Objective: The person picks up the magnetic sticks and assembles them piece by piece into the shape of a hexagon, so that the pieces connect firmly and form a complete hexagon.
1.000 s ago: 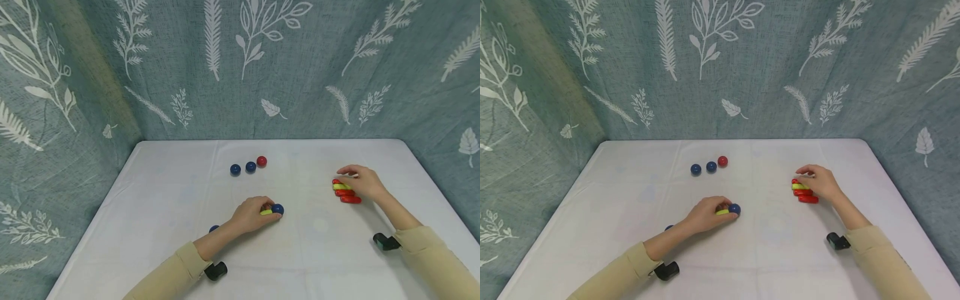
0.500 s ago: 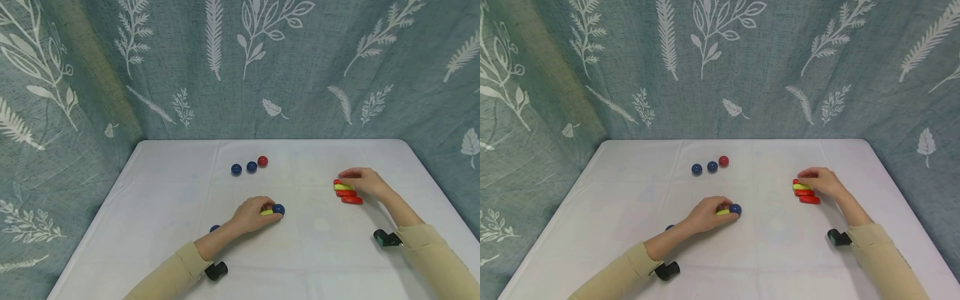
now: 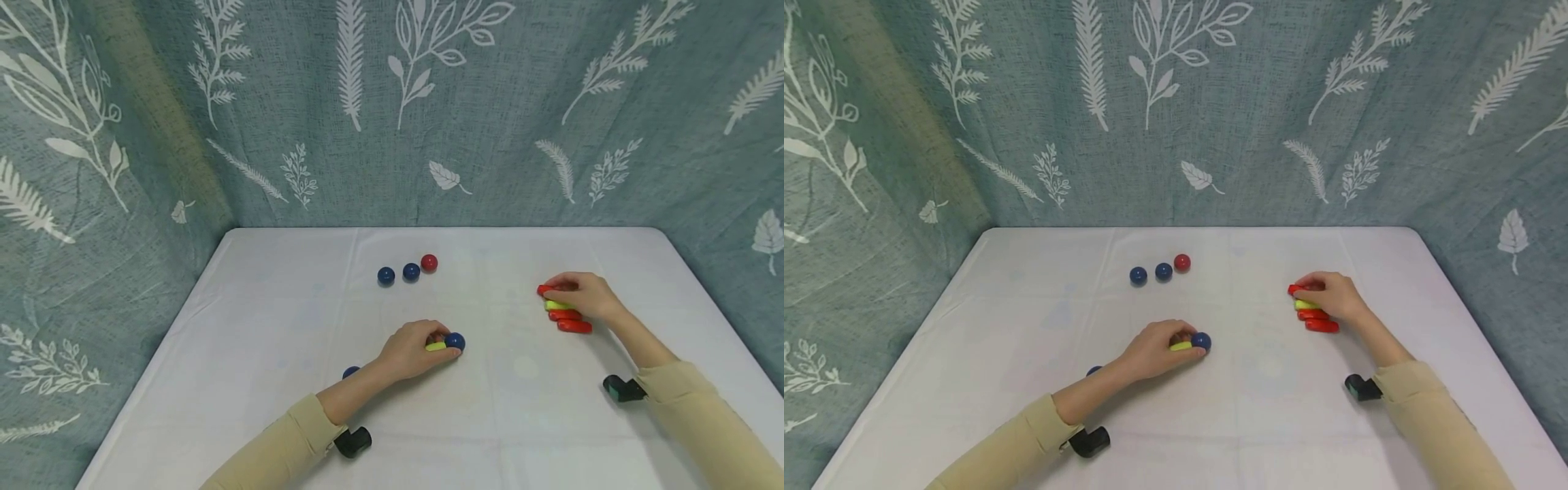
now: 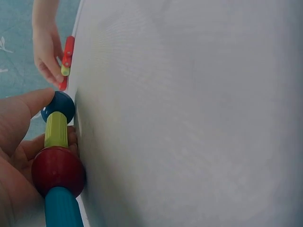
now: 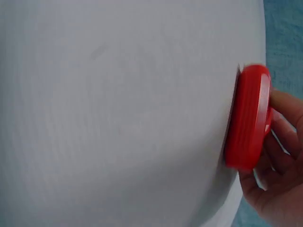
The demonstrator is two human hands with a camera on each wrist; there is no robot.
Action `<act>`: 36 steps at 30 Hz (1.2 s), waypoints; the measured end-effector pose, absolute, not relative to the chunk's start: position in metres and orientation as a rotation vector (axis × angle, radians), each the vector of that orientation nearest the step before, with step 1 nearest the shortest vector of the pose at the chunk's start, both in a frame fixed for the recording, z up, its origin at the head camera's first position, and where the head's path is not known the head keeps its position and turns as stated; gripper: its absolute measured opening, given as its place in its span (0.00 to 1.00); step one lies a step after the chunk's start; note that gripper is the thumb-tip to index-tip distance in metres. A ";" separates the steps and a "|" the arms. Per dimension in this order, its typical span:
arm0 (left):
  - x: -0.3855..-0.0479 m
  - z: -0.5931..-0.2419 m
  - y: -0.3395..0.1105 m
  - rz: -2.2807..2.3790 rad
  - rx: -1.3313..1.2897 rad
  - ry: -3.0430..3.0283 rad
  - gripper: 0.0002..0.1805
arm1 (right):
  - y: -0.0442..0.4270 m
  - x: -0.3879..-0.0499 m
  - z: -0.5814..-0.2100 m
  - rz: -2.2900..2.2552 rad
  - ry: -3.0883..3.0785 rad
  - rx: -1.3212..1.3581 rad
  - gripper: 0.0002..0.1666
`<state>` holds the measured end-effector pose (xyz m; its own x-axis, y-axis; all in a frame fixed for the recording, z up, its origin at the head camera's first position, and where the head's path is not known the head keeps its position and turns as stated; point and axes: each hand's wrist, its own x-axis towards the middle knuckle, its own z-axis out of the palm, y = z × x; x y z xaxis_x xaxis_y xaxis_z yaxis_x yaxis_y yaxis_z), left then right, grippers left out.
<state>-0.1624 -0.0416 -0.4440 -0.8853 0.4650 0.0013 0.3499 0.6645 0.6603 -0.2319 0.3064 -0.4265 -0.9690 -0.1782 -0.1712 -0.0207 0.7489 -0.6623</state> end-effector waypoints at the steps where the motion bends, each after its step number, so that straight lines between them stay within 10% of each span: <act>1: -0.162 -0.444 -0.042 1.023 0.668 2.711 0.20 | 0.303 -0.231 -0.427 -1.040 2.741 -0.179 0.26; 18: -0.162 -0.444 -0.043 1.052 0.678 2.708 0.18 | 0.220 -0.192 -0.442 -1.183 2.525 -0.846 0.12; 36: -0.161 -0.445 -0.046 1.108 0.711 2.703 0.16 | 0.201 -0.188 -0.444 -1.217 2.407 -0.916 0.12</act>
